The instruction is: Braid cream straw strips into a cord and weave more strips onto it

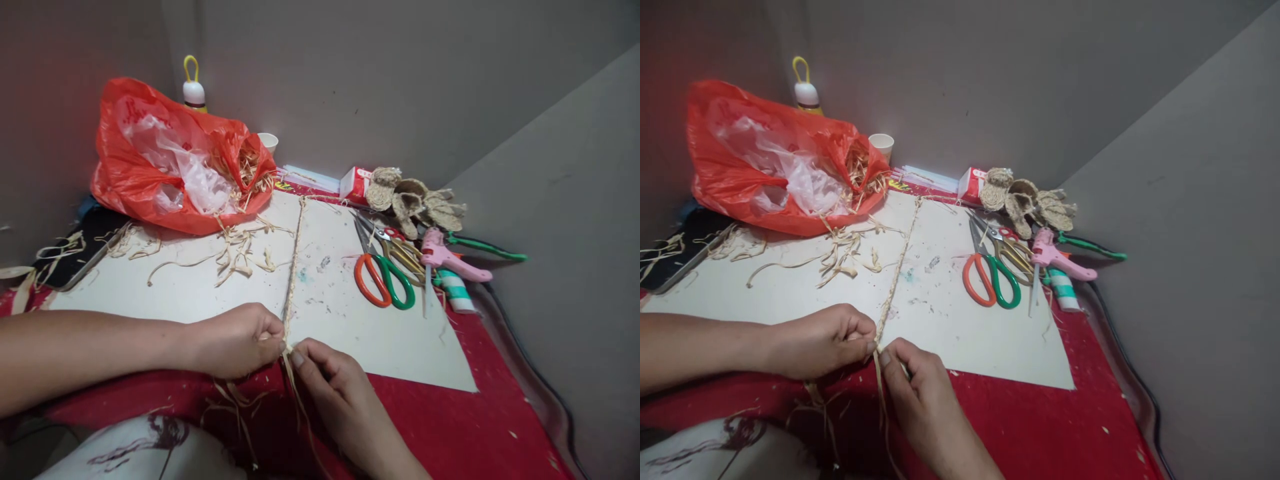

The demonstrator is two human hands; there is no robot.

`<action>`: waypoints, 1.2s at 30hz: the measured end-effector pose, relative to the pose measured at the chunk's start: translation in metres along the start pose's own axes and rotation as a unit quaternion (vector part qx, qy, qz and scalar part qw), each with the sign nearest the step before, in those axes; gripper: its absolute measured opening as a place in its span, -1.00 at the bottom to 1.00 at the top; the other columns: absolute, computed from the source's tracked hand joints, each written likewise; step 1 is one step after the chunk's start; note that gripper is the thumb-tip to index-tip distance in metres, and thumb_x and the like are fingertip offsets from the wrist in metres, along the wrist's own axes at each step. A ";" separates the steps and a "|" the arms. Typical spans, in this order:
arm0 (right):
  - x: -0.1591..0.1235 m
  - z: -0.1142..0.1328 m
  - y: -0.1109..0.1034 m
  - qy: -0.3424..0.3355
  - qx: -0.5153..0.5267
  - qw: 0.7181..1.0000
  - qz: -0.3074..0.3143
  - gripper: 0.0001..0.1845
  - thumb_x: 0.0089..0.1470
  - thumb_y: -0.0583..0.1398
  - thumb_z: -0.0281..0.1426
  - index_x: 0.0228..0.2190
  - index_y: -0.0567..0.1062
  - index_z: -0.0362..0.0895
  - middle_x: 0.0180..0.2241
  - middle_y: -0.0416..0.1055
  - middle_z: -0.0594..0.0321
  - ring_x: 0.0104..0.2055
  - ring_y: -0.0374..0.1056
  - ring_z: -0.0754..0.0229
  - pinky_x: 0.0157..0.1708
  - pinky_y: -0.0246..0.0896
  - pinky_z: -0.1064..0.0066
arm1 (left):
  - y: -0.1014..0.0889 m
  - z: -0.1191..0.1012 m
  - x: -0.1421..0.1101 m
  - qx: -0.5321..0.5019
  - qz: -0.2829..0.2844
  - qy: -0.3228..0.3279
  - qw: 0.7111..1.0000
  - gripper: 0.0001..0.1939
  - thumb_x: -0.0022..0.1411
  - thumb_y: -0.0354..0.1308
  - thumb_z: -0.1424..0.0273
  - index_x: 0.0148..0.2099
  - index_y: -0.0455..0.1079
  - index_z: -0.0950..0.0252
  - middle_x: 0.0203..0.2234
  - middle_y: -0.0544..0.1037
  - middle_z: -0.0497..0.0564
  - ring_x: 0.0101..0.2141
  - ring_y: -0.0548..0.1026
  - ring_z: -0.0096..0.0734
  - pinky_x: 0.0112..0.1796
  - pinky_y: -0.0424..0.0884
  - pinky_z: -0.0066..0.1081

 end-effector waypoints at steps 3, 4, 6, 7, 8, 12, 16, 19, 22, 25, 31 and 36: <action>0.000 0.002 -0.001 0.004 0.002 1.000 -0.012 -0.61 0.17 0.05 -0.18 -0.58 0.22 -0.14 -0.62 0.01 0.41 -0.55 -0.07 0.37 -0.59 -0.15 0.52 | 0.001 -0.002 0.000 0.054 -0.029 0.019 0.998 -0.71 0.18 -0.07 0.33 -0.56 0.03 0.28 -0.70 0.04 -0.19 -0.63 0.00 -0.63 -0.64 -0.04 -0.55; 0.000 0.002 0.000 0.017 0.024 1.000 -0.007 -0.62 0.16 0.06 -0.18 -0.58 0.24 -0.14 -0.64 0.00 0.42 -0.58 -0.08 0.38 -0.62 -0.17 0.53 | 0.002 -0.003 0.000 0.068 -0.038 0.025 0.997 -0.71 0.17 -0.07 0.34 -0.56 0.04 0.28 -0.70 0.05 -0.19 -0.63 0.01 -0.63 -0.63 -0.02 -0.55; -0.002 0.003 0.004 0.051 0.098 0.994 0.013 -0.65 0.15 0.07 -0.17 -0.54 0.29 -0.14 -0.70 -0.03 0.47 -0.66 -0.14 0.41 -0.69 -0.25 0.54 | 0.003 -0.005 -0.001 0.080 -0.046 0.041 0.995 -0.73 0.17 -0.07 0.36 -0.56 0.12 0.30 -0.70 0.11 -0.18 -0.62 0.05 -0.62 -0.61 0.01 -0.56; -0.003 0.004 0.007 0.068 0.134 0.988 0.019 -0.66 0.13 0.07 -0.16 -0.52 0.31 -0.14 -0.73 -0.04 0.49 -0.69 -0.18 0.42 -0.71 -0.29 0.55 | 0.004 -0.005 0.000 0.075 -0.045 0.048 0.995 -0.74 0.17 -0.07 0.37 -0.55 0.17 0.31 -0.69 0.16 -0.18 -0.62 0.08 -0.62 -0.59 0.03 -0.56; -0.004 0.004 0.010 0.083 0.162 0.983 0.018 -0.67 0.12 0.08 -0.15 -0.51 0.33 -0.14 -0.75 -0.03 0.51 -0.72 -0.20 0.43 -0.73 -0.31 0.55 | 0.006 -0.004 0.000 0.063 -0.042 0.052 0.996 -0.74 0.18 -0.07 0.37 -0.53 0.22 0.32 -0.68 0.21 -0.17 -0.61 0.11 -0.62 -0.59 0.04 -0.56; -0.009 0.002 0.024 0.107 0.126 0.986 -0.036 -0.65 0.10 0.05 -0.16 -0.54 0.33 -0.15 -0.75 0.16 0.42 -0.77 -0.04 0.41 -0.76 -0.20 0.55 | 0.012 0.005 0.002 -0.061 -0.024 0.046 0.997 -0.71 0.22 -0.09 0.31 -0.49 0.25 0.32 -0.69 0.24 -0.17 -0.66 0.11 -0.63 -0.62 0.02 -0.56; -0.012 -0.003 0.030 -0.005 -0.086 0.987 -0.138 -0.62 0.15 0.01 -0.23 -0.62 0.31 -0.14 -0.70 0.25 0.30 -0.66 0.13 0.33 -0.65 -0.05 0.51 | 0.015 0.007 0.003 -0.157 -0.010 0.060 0.986 -0.70 0.21 -0.03 0.28 -0.49 0.26 0.34 -0.66 0.33 -0.14 -0.64 0.19 -0.63 -0.57 0.09 -0.57; -0.013 -0.005 0.032 -0.084 -0.259 0.943 -0.189 -0.63 0.18 -0.03 -0.31 -0.56 0.40 -0.16 -0.65 0.39 0.18 -0.63 0.25 0.27 -0.59 -0.03 0.46 | 0.014 0.005 0.002 -0.166 -0.018 0.067 0.984 -0.70 0.17 0.03 0.27 -0.52 0.26 0.36 -0.66 0.34 -0.13 -0.62 0.21 -0.62 -0.54 0.13 -0.57; -0.014 -0.003 0.034 -0.128 -0.381 0.889 -0.219 -0.65 0.18 -0.05 -0.40 -0.46 0.47 -0.17 -0.58 0.49 0.10 -0.64 0.34 0.20 -0.59 -0.08 0.41 | 0.014 0.005 0.001 -0.174 -0.027 0.071 0.982 -0.69 0.15 0.05 0.24 -0.50 0.30 0.38 -0.63 0.39 -0.08 -0.59 0.26 -0.58 -0.51 0.17 -0.54; -0.016 0.002 0.034 -0.150 -0.452 0.849 -0.228 -0.69 0.16 -0.04 -0.44 -0.41 0.48 -0.18 -0.58 0.51 0.11 -0.65 0.37 0.16 -0.61 -0.13 0.39 | 0.016 0.004 -0.001 -0.180 -0.030 0.068 0.981 -0.69 0.16 0.03 0.26 -0.48 0.33 0.40 -0.61 0.43 -0.04 -0.57 0.29 -0.56 -0.49 0.20 -0.52; -0.014 0.003 0.041 -0.183 -0.466 0.832 -0.238 -0.68 0.15 -0.04 -0.51 -0.48 0.47 -0.18 -0.64 0.45 0.12 -0.64 0.35 0.18 -0.62 -0.13 0.40 | 0.020 0.003 0.000 -0.224 -0.028 0.065 0.972 -0.73 0.12 0.11 0.27 -0.45 0.34 0.42 -0.60 0.46 -0.03 -0.56 0.35 -0.54 -0.44 0.25 -0.50; -0.018 -0.002 0.046 -0.141 -0.266 0.948 -0.104 -0.79 -0.02 0.12 -0.45 -0.61 0.49 -0.13 -0.66 0.42 0.14 -0.65 0.25 0.19 -0.63 -0.11 0.39 | 0.018 0.005 0.000 -0.219 -0.029 0.048 0.974 -0.74 0.12 0.12 0.28 -0.47 0.30 0.39 -0.68 0.33 -0.15 -0.65 0.19 -0.66 -0.59 0.10 -0.60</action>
Point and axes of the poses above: each hand's wrist, its own x-axis towards the middle knuckle, its own y-axis out of the palm, z = x × y, the point moved 3 cm from there along x, towards the middle knuckle
